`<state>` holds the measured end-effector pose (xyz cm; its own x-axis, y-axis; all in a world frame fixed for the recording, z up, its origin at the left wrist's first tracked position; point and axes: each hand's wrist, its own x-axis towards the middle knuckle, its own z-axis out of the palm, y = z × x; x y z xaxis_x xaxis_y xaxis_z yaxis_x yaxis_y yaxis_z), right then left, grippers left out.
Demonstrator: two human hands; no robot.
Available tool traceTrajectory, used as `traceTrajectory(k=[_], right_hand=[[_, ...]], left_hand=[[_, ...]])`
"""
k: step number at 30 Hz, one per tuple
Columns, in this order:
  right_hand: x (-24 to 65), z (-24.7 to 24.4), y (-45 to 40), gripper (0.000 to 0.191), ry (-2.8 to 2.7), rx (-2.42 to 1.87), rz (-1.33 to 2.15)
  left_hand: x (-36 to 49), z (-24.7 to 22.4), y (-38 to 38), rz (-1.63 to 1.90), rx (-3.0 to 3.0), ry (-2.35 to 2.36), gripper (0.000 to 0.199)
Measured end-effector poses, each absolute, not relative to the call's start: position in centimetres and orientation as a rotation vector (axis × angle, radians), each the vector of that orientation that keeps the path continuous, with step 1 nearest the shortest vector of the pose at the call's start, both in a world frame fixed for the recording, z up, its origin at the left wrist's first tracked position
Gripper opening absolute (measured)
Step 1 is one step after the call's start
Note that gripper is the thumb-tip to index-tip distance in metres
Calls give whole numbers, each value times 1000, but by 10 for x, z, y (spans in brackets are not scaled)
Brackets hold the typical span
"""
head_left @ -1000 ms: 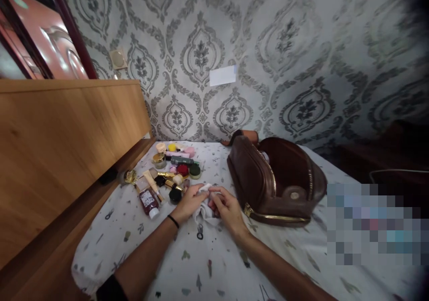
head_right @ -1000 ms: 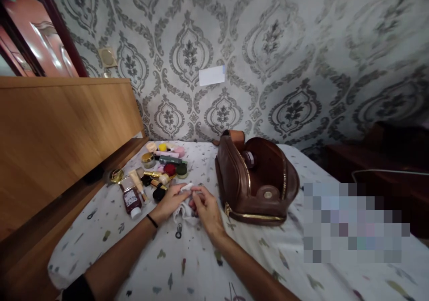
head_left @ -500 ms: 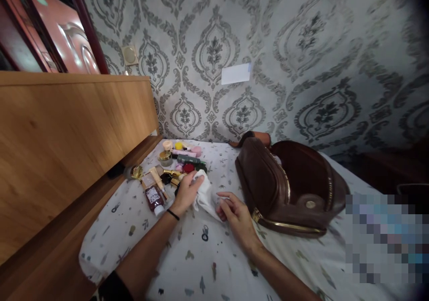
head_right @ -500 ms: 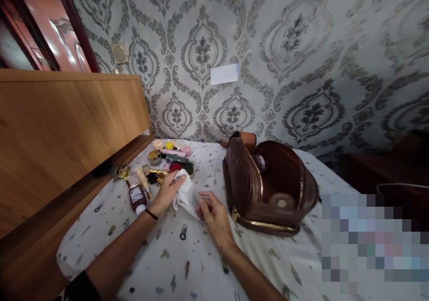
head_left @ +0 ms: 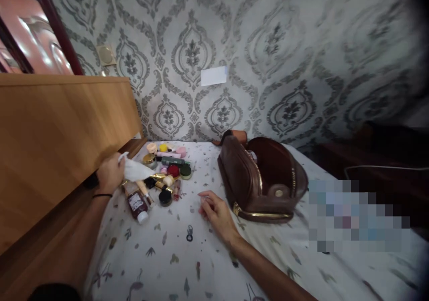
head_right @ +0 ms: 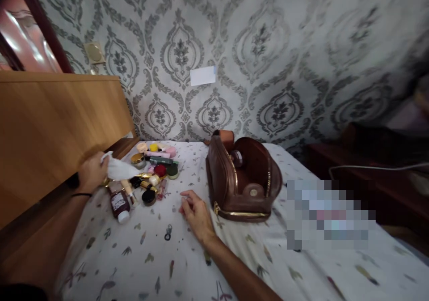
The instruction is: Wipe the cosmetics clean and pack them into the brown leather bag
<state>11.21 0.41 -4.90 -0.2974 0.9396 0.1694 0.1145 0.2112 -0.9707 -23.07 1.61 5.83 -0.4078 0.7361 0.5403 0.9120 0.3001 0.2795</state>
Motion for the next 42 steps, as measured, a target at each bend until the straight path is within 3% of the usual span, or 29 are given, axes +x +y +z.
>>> traceTrajectory(k=[2, 9, 14, 21, 25, 30, 42], right_hand=[[112, -46, 2, 32, -1621, -1014, 1198], [111, -45, 3, 30, -1640, -1030, 1198], [111, -45, 5, 34, -1663, -1047, 1174], [111, -45, 5, 33, -1668, -1037, 1184], [111, -46, 5, 33, -1686, -1031, 1155], [110, -48, 5, 32, -1674, -1024, 1176], [110, -41, 3, 32, -1730, -1061, 1132]], left_hand=[[-255, 48, 16, -425, -1455, -2243, 29], [-275, 15, 33, -359, -1620, -2218, 24], [-279, 6, 60, -562, -1720, -2226, 19], [-298, 24, 96, -1089, -1725, -2114, 38], [-297, 26, 115, -1155, -1772, -2106, 41], [-274, 11, 140, -995, -1920, -2141, 27], [-242, 2, 138, -562, -2006, -2171, 33]])
